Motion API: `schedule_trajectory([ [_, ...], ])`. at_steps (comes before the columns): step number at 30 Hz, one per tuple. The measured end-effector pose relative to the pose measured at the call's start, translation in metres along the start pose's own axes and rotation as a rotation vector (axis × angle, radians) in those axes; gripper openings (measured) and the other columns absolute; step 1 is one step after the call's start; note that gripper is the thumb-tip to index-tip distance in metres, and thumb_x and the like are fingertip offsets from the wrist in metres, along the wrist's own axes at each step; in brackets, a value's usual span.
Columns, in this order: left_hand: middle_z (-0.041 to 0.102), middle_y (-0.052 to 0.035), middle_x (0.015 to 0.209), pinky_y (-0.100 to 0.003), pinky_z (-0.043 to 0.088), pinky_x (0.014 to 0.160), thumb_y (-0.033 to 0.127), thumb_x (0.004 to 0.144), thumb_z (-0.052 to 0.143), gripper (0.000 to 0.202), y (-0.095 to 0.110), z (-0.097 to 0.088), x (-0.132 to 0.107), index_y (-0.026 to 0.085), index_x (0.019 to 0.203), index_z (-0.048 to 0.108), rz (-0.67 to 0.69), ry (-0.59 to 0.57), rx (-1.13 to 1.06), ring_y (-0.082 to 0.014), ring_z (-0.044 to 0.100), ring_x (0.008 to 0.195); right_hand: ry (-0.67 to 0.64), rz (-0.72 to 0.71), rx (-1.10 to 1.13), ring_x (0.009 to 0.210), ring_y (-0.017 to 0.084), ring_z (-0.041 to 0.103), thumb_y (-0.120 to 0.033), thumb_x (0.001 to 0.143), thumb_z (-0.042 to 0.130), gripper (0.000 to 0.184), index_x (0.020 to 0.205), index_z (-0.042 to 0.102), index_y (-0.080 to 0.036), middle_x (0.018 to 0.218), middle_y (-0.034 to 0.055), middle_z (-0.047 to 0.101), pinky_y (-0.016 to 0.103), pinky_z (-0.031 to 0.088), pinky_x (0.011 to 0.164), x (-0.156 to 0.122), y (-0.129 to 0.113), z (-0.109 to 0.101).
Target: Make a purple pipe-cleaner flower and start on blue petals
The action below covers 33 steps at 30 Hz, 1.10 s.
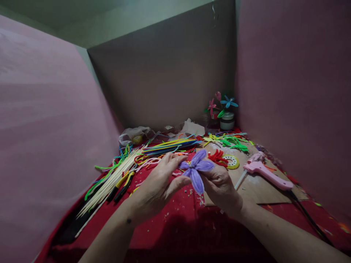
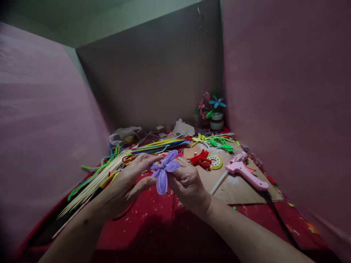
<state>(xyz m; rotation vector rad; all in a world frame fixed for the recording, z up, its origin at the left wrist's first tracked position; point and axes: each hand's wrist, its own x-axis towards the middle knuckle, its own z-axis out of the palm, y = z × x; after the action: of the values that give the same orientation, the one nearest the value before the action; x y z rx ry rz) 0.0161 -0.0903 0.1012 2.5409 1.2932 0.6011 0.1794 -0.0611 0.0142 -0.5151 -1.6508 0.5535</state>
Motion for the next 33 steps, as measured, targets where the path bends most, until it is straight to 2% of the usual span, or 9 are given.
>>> schedule_trajectory([
  [4,0.052,-0.0080,0.117,-0.036,0.041,0.093,0.043,0.086,0.044,0.043,0.009,-0.005,0.002,0.020,0.122,0.049,-0.053,0.042,-0.020,-0.0212,0.048,0.107,-0.025,-0.054,-0.046,0.072,0.017,0.055,-0.022,0.085,0.048,0.022,0.068,0.063,-0.019,0.072,0.0041,0.061,0.033,0.047,0.073,0.000,0.001,0.000],
  [8,0.047,-0.0109,0.122,-0.038,0.042,0.093,0.046,0.079,0.055,0.054,0.014,-0.001,0.005,0.019,0.125,0.046,-0.068,0.013,-0.010,-0.0241,0.047,0.109,-0.011,-0.045,-0.019,0.073,0.017,0.054,-0.022,0.085,0.048,0.021,0.070,0.062,-0.020,0.073,0.0040,0.061,0.032,0.047,0.071,-0.001,0.003,0.001],
  [13,0.040,-0.0123,0.130,-0.042,0.039,0.097,0.046,0.079,0.055,0.063,0.003,0.007,0.005,0.023,0.133,0.034,0.011,-0.070,0.016,-0.0256,0.042,0.117,-0.086,0.086,0.136,0.069,0.015,0.053,-0.024,0.086,0.048,0.023,0.065,0.058,-0.019,0.070,0.0025,0.055,0.029,0.046,0.068,0.000,0.002,0.001],
  [18,0.034,-0.0094,0.138,-0.043,0.034,0.101,0.045,0.076,0.059,0.076,0.001,-0.004,0.005,0.032,0.140,0.020,0.109,-0.067,-0.036,-0.0254,0.035,0.124,-0.142,0.093,0.239,0.066,0.013,0.051,-0.022,0.085,0.049,0.023,0.065,0.058,-0.018,0.070,0.0015,0.055,0.026,0.046,0.064,0.002,-0.001,0.001],
  [23,0.042,-0.0062,0.131,-0.039,0.037,0.099,0.039,0.080,0.057,0.062,0.004,-0.009,0.007,0.035,0.136,0.030,0.146,-0.196,-0.085,-0.0216,0.041,0.119,-0.115,0.080,0.210,0.065,0.013,0.050,-0.019,0.083,0.049,0.023,0.062,0.057,-0.017,0.068,0.0011,0.054,0.025,0.044,0.061,0.001,-0.002,0.002],
  [29,0.045,-0.0051,0.130,-0.045,0.034,0.099,0.041,0.080,0.056,0.060,0.000,-0.009,0.003,0.038,0.135,0.033,0.140,-0.176,-0.015,-0.0254,0.038,0.121,-0.109,0.042,0.201,0.067,0.012,0.052,-0.016,0.082,0.050,0.023,0.060,0.053,-0.019,0.069,0.0004,0.054,0.025,0.045,0.062,0.002,-0.007,0.001],
  [33,0.052,-0.0041,0.123,-0.039,0.038,0.095,0.042,0.078,0.058,0.053,0.003,-0.013,0.005,0.032,0.128,0.042,0.148,-0.210,-0.046,-0.0224,0.046,0.114,-0.106,0.009,0.179,0.067,0.013,0.053,-0.015,0.082,0.050,0.020,0.063,0.055,-0.019,0.069,0.0013,0.054,0.026,0.045,0.063,0.003,-0.008,0.001],
])
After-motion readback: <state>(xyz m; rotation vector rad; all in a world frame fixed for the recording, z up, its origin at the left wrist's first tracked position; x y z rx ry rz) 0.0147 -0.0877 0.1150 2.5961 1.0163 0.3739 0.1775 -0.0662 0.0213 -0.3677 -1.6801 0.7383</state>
